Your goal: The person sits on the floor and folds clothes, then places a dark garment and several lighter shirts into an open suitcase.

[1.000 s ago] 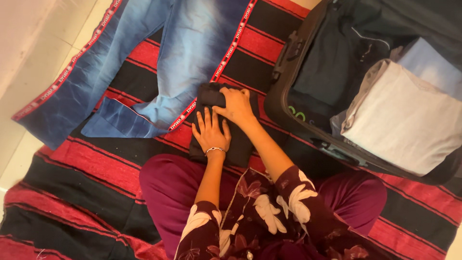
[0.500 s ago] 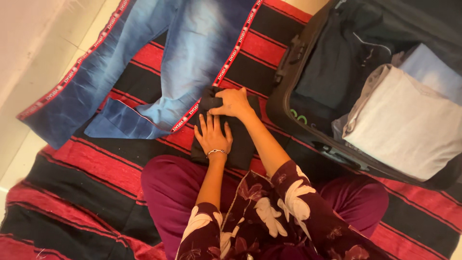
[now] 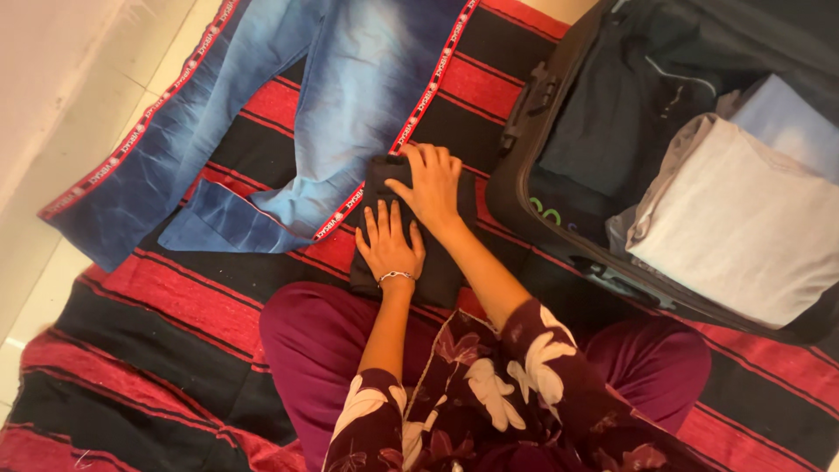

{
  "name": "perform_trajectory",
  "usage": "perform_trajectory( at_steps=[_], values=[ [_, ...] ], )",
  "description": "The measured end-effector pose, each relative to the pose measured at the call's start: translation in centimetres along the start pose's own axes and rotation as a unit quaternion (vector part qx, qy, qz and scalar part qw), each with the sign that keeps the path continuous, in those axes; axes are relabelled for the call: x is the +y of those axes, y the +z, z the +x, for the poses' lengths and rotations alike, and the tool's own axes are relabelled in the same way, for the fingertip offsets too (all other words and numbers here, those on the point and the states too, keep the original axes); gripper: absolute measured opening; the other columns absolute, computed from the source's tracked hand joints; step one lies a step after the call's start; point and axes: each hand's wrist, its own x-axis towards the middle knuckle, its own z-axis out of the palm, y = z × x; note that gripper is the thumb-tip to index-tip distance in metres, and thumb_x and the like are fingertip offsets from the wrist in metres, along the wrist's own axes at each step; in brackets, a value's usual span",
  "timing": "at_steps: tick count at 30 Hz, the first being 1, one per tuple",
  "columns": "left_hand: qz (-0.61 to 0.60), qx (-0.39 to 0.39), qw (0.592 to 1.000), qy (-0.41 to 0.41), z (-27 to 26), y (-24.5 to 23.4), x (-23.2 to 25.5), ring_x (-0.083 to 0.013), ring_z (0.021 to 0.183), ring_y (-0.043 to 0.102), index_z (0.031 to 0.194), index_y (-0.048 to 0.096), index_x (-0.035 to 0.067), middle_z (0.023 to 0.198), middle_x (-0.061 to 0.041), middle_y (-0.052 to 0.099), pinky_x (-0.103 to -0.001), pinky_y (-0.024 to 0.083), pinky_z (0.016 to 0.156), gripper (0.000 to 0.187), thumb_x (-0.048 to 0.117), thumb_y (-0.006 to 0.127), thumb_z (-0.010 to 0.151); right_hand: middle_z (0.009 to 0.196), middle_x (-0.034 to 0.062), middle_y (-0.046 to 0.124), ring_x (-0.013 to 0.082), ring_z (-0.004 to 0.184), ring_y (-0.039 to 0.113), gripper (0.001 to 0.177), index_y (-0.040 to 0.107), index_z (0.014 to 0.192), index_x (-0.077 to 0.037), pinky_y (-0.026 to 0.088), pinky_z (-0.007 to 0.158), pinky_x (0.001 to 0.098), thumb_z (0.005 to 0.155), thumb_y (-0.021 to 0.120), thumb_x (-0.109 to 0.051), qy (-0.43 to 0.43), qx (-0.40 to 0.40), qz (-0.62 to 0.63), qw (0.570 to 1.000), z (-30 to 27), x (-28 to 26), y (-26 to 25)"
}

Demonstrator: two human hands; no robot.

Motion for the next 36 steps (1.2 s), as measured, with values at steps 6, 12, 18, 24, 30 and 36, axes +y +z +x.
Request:
perform_trajectory(
  at_steps=[6,12,18,24,30,36],
  values=[
    [0.011,-0.005,1.000,0.006,0.0,0.2,-0.2,-0.0339,0.149,0.035,0.147,0.055,0.013,0.156,-0.011,0.050,-0.060,0.024,0.117,0.058,0.038,0.056,0.094,0.153,0.0104,0.048,0.0319,0.144,0.041,0.050,0.053,0.143,-0.023,0.030,0.111,0.0562,0.098,0.063,-0.043,-0.028,-0.027,-0.070,0.997,-3.7,1.4,1.6],
    [0.007,-0.001,1.000,0.004,0.2,0.1,0.0,-0.0331,0.150,0.035,0.149,0.054,0.014,0.157,-0.010,0.049,-0.060,0.024,0.118,0.059,0.036,0.057,0.094,0.167,0.0166,0.030,0.0366,0.154,0.027,0.065,0.042,0.158,-0.021,0.023,0.116,0.0605,0.101,0.053,-0.050,-0.027,-0.073,-0.072,0.994,-3.5,2.5,2.9],
    [0.001,-0.003,1.000,0.001,-0.1,0.3,0.1,-0.0333,0.150,0.036,0.148,0.054,0.014,0.157,-0.011,0.049,-0.059,0.024,0.119,0.055,0.039,0.054,0.099,0.166,0.0220,0.027,0.0406,0.154,0.026,0.067,0.040,0.159,-0.012,0.021,0.117,0.0617,0.101,0.059,-0.041,-0.051,-0.079,0.011,0.995,-3.6,2.5,0.1],
    [0.007,0.008,1.000,0.007,0.1,0.3,-0.1,-0.0333,0.150,0.036,0.148,0.055,0.014,0.157,-0.011,0.049,-0.059,0.023,0.119,0.055,0.042,0.052,0.101,0.150,0.0224,0.046,0.0404,0.136,0.050,0.061,0.055,0.140,-0.005,0.043,0.112,0.0483,0.085,0.078,-0.015,0.053,0.105,0.093,0.989,-12.2,1.8,-5.7],
    [-0.019,-0.002,1.000,0.012,0.2,-0.5,-0.1,-0.0336,0.148,0.034,0.147,0.055,0.013,0.156,-0.011,0.047,-0.059,0.022,0.117,0.060,0.044,0.055,0.095,0.111,0.0130,0.075,0.0164,0.086,0.075,0.047,0.063,0.130,0.000,0.059,0.074,0.0297,0.096,0.075,-0.030,0.224,0.021,0.254,0.941,-16.3,7.7,-3.9],
    [-0.352,0.070,0.933,-0.011,0.8,2.7,-3.0,-0.0295,0.145,0.049,0.130,0.070,0.010,0.143,-0.014,0.065,-0.049,0.036,0.118,0.039,0.031,0.067,0.097,0.093,0.0160,0.076,0.0211,0.064,0.070,0.064,0.061,0.129,0.002,0.055,0.054,0.0315,0.087,0.078,-0.043,0.341,-0.091,0.241,0.904,-17.9,6.8,-2.0]
  ],
)
